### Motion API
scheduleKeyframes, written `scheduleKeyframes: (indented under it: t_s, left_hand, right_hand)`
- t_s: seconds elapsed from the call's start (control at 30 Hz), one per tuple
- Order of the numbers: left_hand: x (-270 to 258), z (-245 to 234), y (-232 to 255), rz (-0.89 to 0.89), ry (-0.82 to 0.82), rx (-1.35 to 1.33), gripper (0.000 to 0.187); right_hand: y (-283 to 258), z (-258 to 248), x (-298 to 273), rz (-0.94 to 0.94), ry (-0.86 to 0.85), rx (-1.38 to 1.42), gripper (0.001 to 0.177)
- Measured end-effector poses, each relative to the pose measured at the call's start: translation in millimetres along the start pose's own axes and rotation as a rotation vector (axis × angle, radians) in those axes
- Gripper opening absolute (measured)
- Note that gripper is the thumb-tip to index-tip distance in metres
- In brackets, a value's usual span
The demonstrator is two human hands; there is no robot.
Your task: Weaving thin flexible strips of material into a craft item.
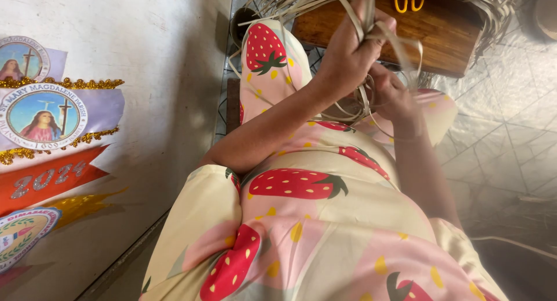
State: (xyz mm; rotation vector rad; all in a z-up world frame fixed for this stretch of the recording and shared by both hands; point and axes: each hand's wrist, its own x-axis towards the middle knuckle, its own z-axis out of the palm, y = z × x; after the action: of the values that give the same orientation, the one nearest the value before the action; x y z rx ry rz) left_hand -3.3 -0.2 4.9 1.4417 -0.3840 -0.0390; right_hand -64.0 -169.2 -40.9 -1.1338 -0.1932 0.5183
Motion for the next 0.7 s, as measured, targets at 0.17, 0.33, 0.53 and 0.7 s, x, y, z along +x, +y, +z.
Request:
scheduleKeyframes:
  t_s: [0.17,0.33,0.53,0.7]
  left_hand:
    - [-11,12,16,0.018,-0.130,0.013,0.081]
    - [-14,15,42,0.027,-0.213,0.022,0.082]
    - [-19,17,69,-0.021,-0.278,-0.046,0.075]
    - [-23,20,65,-0.014,-0.332,-0.087,0.077]
  right_hand:
    - [-7,-11,3,-0.242,-0.165,-0.045,0.095]
    - [0,-27,-2,-0.256,-0.039,0.019,0.065]
    - [-21,-2,-6,-0.371,0.109,-0.257,0.040]
    - [-14,0,-10,-0.372,0.418,-0.684,0.013]
